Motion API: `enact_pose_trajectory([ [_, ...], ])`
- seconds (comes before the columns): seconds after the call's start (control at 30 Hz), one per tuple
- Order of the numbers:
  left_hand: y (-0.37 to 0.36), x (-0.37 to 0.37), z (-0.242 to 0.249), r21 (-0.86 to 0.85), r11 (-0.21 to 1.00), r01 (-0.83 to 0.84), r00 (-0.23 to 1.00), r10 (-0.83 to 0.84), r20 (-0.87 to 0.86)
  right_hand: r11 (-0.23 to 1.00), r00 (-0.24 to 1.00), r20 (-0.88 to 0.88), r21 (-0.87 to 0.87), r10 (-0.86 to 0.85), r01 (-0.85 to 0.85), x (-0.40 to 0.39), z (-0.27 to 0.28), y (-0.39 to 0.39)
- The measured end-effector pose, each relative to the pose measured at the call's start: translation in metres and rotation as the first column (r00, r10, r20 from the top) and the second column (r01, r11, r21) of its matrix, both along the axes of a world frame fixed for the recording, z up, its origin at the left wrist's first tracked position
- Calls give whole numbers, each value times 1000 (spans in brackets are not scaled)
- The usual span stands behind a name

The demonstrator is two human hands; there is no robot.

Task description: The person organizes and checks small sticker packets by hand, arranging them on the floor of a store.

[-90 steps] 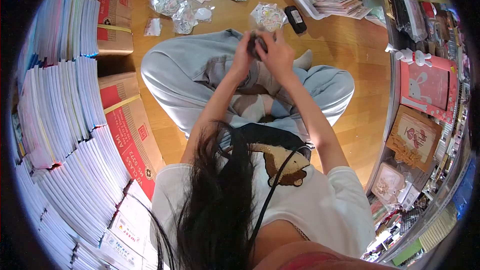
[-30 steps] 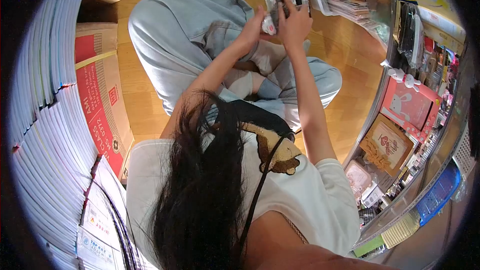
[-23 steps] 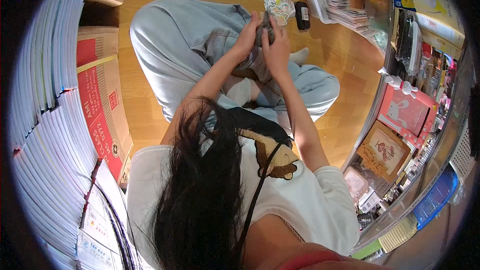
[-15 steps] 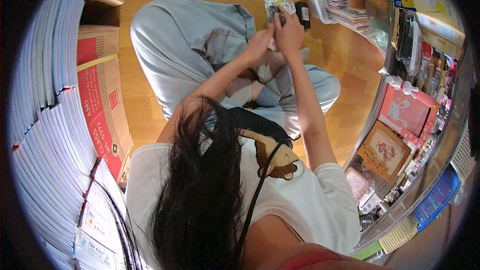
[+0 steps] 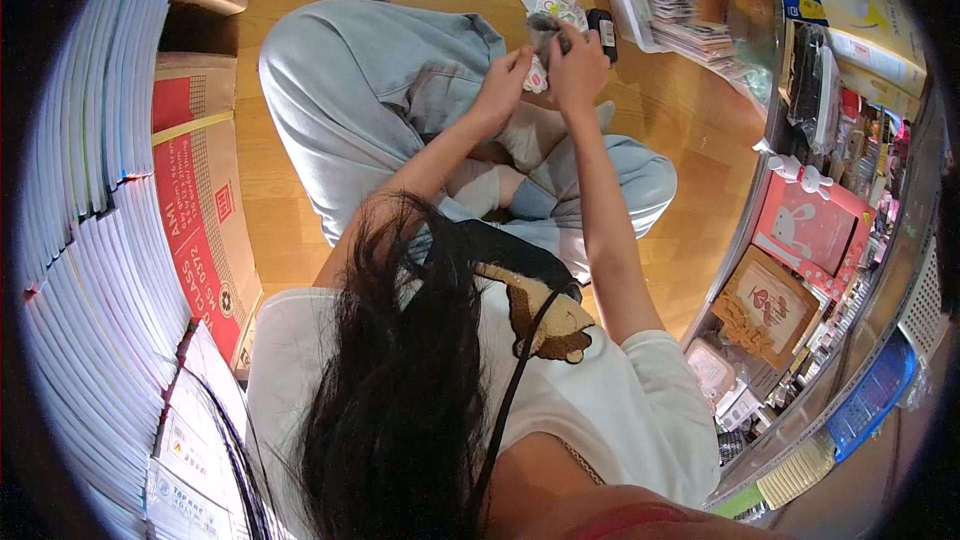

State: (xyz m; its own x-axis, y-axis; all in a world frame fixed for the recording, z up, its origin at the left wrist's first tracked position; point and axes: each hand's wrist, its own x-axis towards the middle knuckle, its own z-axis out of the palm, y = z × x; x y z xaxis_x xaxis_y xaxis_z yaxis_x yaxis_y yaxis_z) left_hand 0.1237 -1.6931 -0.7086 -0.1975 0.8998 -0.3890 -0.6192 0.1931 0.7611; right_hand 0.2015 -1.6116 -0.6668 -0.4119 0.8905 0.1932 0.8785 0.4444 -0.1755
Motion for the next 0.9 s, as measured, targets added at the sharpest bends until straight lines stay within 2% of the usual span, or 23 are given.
enact_pose_trajectory([
  [0.03,-1,0,12,76,995,-58,997,54,54,998,999,-29,-43,-38,37,6,-4,12],
  [0.1,3,-3,10,165,983,-79,997,75,29,986,989,-89,-131,-114,102,11,-7,26],
  [0.13,6,-6,10,210,973,-94,996,92,19,986,972,-197,-128,-130,106,9,-3,26],
  [0.2,9,-16,19,144,976,-165,982,149,115,985,906,-393,-128,-158,116,13,15,17],
  [0.23,9,-18,24,106,975,-194,971,175,164,984,909,-394,-163,-137,77,11,23,7],
  [0.33,11,-8,10,166,968,-188,971,158,178,988,967,-220,-60,128,-144,-4,13,-48],
  [0.37,6,-6,13,92,976,-198,963,176,203,992,980,-155,-6,123,-125,-1,9,-49],
  [0.47,0,-2,-3,-78,995,-65,997,61,-45,992,997,-7,98,79,-78,2,-9,-39],
  [0.5,3,2,-24,-17,999,-41,996,39,-75,994,999,11,104,39,-40,5,-14,-24],
  [0.53,2,2,-16,39,998,-57,997,59,-47,993,1000,30,115,-6,2,8,-13,-11],
  [0.6,0,4,6,155,984,-93,996,91,17,995,997,-40,74,-67,70,22,-5,5],
  [0.63,-2,-2,28,141,986,-92,996,93,-2,993,990,-94,35,-109,112,29,0,9],
  [0.67,0,-6,23,132,984,-117,992,120,-21,989,978,-146,-9,-146,146,31,2,11],
  [0.7,3,-10,13,119,983,-141,989,146,-36,992,953,-274,-13,-127,128,32,8,6],
  [0.73,3,-9,8,103,982,-160,985,166,-47,999,946,-321,-19,-54,51,33,12,-4],
  [0.8,8,-2,2,100,980,-172,979,159,127,995,904,-421,-13,80,-94,23,16,-32],
  [0.83,8,0,2,98,980,-173,966,150,208,989,969,-199,16,147,-146,17,12,-49],
  [0.9,2,1,4,11,990,-138,951,130,282,991,987,-101,63,122,-116,10,4,-54],
])
